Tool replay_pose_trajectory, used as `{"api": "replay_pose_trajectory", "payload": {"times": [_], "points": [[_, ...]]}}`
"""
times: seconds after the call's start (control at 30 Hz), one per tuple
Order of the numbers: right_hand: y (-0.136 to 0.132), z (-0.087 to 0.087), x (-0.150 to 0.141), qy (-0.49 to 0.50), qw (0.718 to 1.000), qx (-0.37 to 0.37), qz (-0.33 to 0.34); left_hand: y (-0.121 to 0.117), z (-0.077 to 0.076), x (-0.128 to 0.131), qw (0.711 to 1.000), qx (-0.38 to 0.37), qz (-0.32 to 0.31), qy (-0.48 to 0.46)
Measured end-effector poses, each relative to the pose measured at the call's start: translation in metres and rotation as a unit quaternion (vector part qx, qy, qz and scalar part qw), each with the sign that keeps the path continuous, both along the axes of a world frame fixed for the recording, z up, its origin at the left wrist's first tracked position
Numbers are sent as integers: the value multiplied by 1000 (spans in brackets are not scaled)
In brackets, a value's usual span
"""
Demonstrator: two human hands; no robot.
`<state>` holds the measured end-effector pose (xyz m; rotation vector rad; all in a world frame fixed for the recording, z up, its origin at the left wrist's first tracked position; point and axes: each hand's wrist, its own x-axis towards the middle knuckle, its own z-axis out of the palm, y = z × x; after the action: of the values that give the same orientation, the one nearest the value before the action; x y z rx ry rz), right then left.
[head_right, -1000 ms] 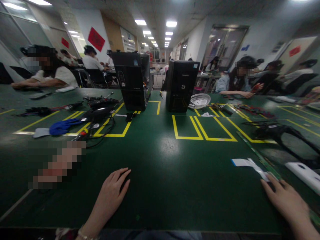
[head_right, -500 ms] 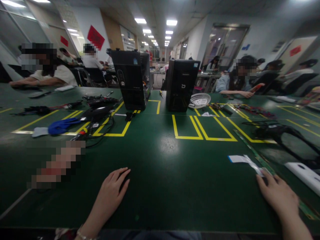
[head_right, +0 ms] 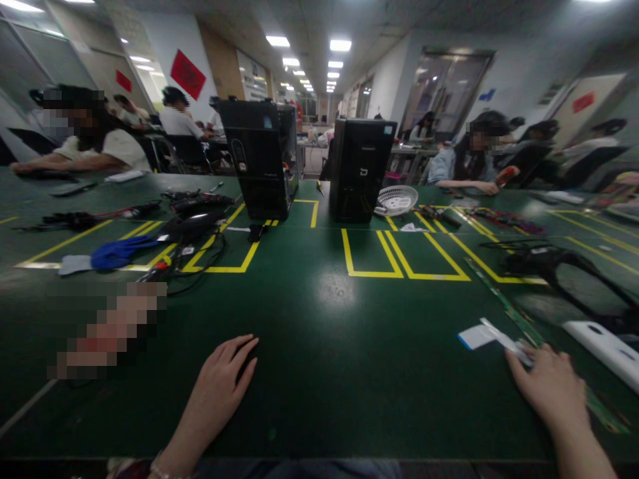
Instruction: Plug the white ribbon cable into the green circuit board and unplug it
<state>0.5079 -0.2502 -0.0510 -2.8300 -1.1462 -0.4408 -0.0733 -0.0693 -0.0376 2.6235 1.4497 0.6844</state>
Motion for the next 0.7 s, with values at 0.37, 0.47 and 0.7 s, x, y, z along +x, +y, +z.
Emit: {"api": "replay_pose_trajectory", "payload": {"times": [0.37, 0.47, 0.7], "points": [[28, -13, -67, 56, 966, 45, 249, 0, 1, 1, 1000, 11, -5, -11], [49, -14, -124, 45, 961, 26, 270, 0, 2, 1, 1000, 10, -9, -7], [98, 14, -237, 117, 886, -43, 446, 1, 3, 1, 1000, 16, -8, -8]]}}
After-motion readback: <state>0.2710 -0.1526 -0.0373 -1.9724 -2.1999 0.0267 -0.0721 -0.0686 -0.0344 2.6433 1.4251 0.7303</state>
